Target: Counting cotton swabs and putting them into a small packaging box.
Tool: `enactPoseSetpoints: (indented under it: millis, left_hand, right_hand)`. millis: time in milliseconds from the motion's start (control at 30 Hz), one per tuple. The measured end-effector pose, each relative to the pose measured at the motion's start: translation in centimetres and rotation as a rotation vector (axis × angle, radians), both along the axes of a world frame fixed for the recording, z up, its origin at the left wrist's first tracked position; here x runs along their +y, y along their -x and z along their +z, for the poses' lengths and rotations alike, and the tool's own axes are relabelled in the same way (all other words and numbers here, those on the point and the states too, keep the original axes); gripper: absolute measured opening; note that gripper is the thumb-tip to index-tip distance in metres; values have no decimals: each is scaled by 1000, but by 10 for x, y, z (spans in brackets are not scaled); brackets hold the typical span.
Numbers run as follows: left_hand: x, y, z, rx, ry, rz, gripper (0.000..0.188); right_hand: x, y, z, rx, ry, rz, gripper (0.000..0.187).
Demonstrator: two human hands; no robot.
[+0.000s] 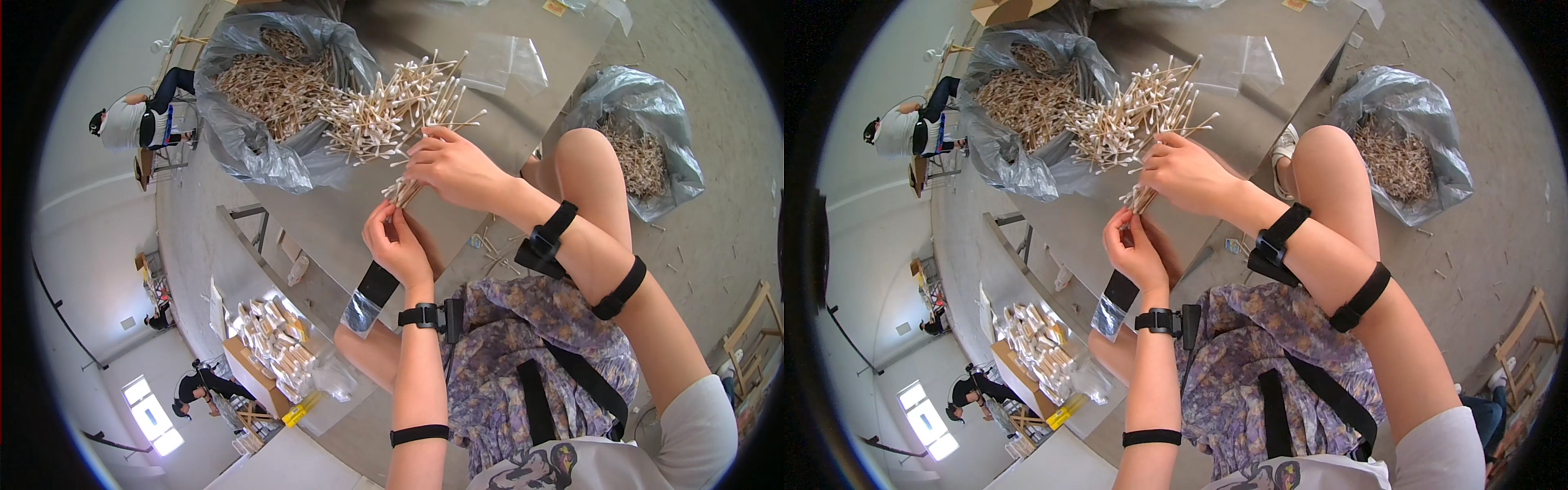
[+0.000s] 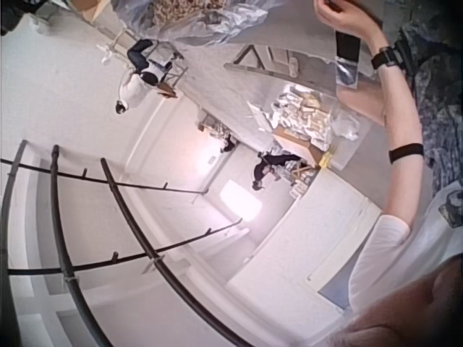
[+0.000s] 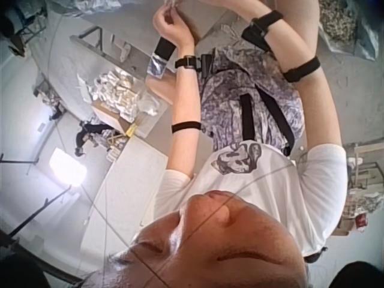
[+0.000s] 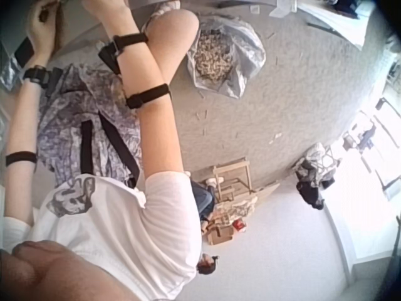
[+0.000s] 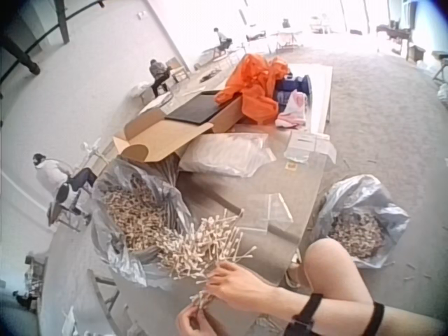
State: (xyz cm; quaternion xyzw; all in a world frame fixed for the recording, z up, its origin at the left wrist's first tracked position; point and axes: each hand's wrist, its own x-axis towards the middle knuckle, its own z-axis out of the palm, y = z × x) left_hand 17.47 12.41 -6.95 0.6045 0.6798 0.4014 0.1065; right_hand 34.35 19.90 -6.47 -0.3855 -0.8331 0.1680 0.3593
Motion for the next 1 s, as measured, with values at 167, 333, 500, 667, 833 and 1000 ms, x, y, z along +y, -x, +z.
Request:
enactPoseSetpoints:
  millis: [167, 333, 500, 667, 833, 1000]
  left_hand:
    - [-1, -2, 2, -28, 5, 27, 5]
    - [-1, 0, -2, -5, -17, 99, 6]
    - [-2, 0, -2, 16, 1, 130, 6]
    - [-1, 4, -4, -25, -16, 158, 8]
    - [-2, 3, -5, 27, -9, 119, 11]
    - [-11, 5, -3, -6, 13, 132, 8]
  right_hand:
    - [7, -3, 0, -25, -38, -84, 18]
    - [13, -11, -2, -35, -61, -151, 19]
    - [12, -15, -2, -62, -24, -194, 20]
    - [6, -14, -1, -45, -101, -138, 19]
    - [10, -16, 0, -64, -51, -156, 20]
    - [16, -9, 2, -95, -44, -244, 18]
